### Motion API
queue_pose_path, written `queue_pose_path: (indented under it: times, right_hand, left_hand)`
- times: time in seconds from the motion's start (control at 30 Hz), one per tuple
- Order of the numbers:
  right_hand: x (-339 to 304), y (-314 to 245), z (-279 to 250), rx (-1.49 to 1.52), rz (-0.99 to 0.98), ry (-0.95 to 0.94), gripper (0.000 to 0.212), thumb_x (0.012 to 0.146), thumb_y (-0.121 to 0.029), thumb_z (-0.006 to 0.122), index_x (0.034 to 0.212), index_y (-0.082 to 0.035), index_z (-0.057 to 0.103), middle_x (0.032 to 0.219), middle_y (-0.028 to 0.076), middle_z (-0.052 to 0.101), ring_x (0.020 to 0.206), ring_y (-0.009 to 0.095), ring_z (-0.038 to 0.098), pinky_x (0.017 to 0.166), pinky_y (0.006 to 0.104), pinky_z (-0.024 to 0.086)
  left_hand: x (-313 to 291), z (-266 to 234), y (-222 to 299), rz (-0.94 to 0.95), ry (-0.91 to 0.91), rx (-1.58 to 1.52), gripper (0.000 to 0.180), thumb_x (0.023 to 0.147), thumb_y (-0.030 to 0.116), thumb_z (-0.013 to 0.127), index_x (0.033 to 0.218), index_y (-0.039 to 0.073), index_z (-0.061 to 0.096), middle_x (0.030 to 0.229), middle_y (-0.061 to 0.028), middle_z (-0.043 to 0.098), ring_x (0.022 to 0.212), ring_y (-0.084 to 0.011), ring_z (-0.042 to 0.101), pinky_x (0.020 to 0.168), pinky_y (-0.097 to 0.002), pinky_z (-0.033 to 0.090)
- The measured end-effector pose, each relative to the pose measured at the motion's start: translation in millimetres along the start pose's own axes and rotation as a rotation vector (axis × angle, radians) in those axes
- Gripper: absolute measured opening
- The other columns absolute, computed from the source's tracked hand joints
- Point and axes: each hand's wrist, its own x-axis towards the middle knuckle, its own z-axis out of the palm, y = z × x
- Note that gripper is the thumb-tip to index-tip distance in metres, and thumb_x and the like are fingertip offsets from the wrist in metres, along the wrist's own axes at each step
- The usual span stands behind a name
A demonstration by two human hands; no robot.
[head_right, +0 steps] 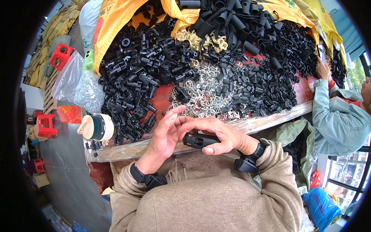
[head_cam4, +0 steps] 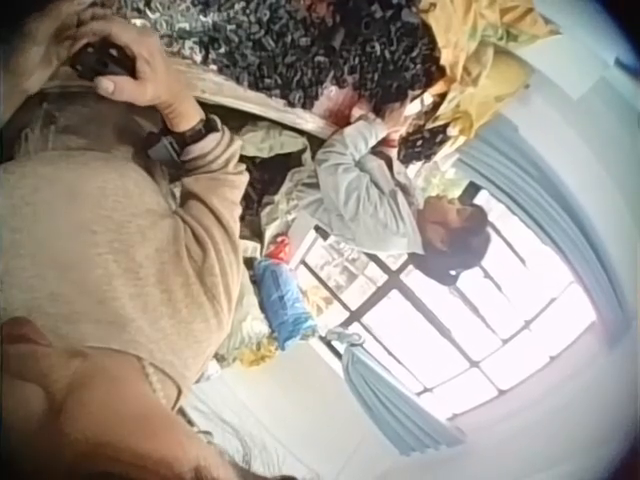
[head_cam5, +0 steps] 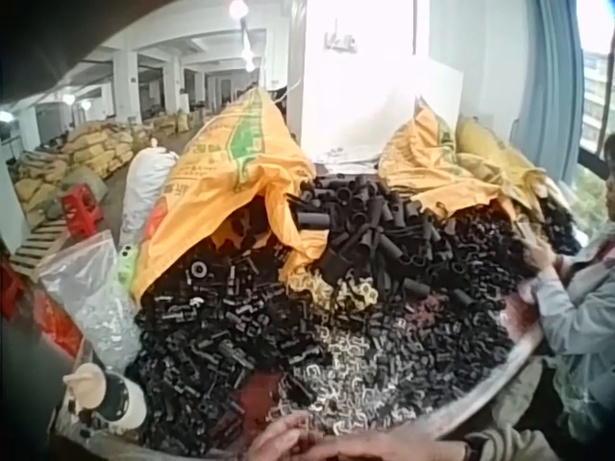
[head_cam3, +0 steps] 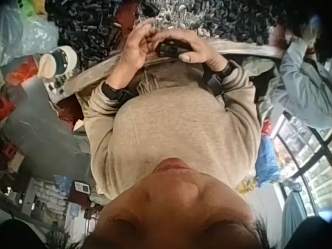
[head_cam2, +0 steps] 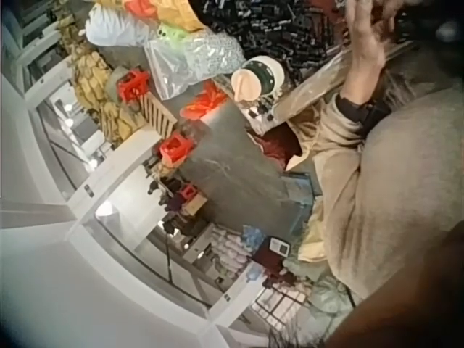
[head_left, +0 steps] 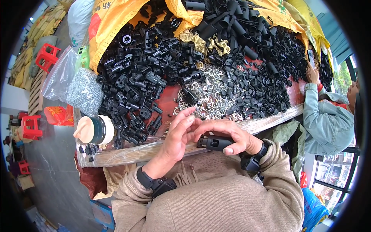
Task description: The person assembles components by hand, picking up a black plastic part and a metal clip, fitting the clip into the part, and then sliding a black plastic sleeve over the assembly.
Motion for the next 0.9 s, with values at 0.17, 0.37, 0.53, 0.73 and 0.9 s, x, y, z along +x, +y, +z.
queue_pose_path:
  times: [0.17,0.37,0.53,0.73,0.9]
  right_hand:
    - [4.2,0.1,7.5,-0.007,0.0,-0.017,0.062,0.069,-0.05,0.054,0.103,0.001,0.05,0.097,0.012,0.055,0.091,0.024,0.053,0.082,0.0332,0.04]
    - [10.1,6.0,13.8,0.044,0.009,-0.066,0.066,0.068,-0.053,0.053,0.102,0.003,0.05,0.097,0.013,0.055,0.091,0.024,0.053,0.082,0.0337,0.039]
    - [11.4,10.8,15.5,0.095,0.048,-0.094,0.072,0.065,-0.054,0.055,0.103,0.007,0.049,0.099,0.016,0.053,0.094,0.025,0.051,0.084,0.0345,0.038]
    - [11.0,11.7,18.3,0.172,0.035,-0.067,0.065,0.07,-0.052,0.053,0.104,0.003,0.049,0.098,0.012,0.053,0.091,0.022,0.051,0.083,0.0328,0.038]
    - [10.4,9.2,19.4,0.318,0.086,-0.039,0.065,0.07,-0.051,0.055,0.103,0.004,0.049,0.098,0.011,0.052,0.091,0.02,0.049,0.083,0.0314,0.038]
  left_hand:
    - [4.3,6.8,0.3,0.081,0.023,-0.018,0.049,0.084,0.035,0.043,0.119,0.002,0.035,0.096,-0.0096,0.052,0.086,-0.0149,0.051,0.077,-0.0262,0.042]
    - [7.9,12.7,1.4,0.101,0.013,-0.019,0.047,0.084,0.033,0.043,0.117,0.001,0.037,0.093,-0.0094,0.052,0.087,-0.0146,0.049,0.079,-0.027,0.04]
    - [6.5,13.7,2.6,0.116,0.009,-0.03,0.042,0.084,0.03,0.046,0.114,0.001,0.04,0.09,-0.0081,0.052,0.083,-0.012,0.049,0.079,-0.0256,0.038]
    - [6.7,14.2,2.3,0.118,-0.011,-0.061,0.04,0.085,0.03,0.045,0.112,0.001,0.042,0.089,-0.0081,0.052,0.081,-0.0126,0.049,0.077,-0.025,0.038]
    - [7.2,16.5,4.2,0.092,-0.034,-0.036,0.04,0.086,0.031,0.04,0.113,0.002,0.041,0.089,-0.009,0.052,0.083,-0.0139,0.05,0.077,-0.0259,0.04]
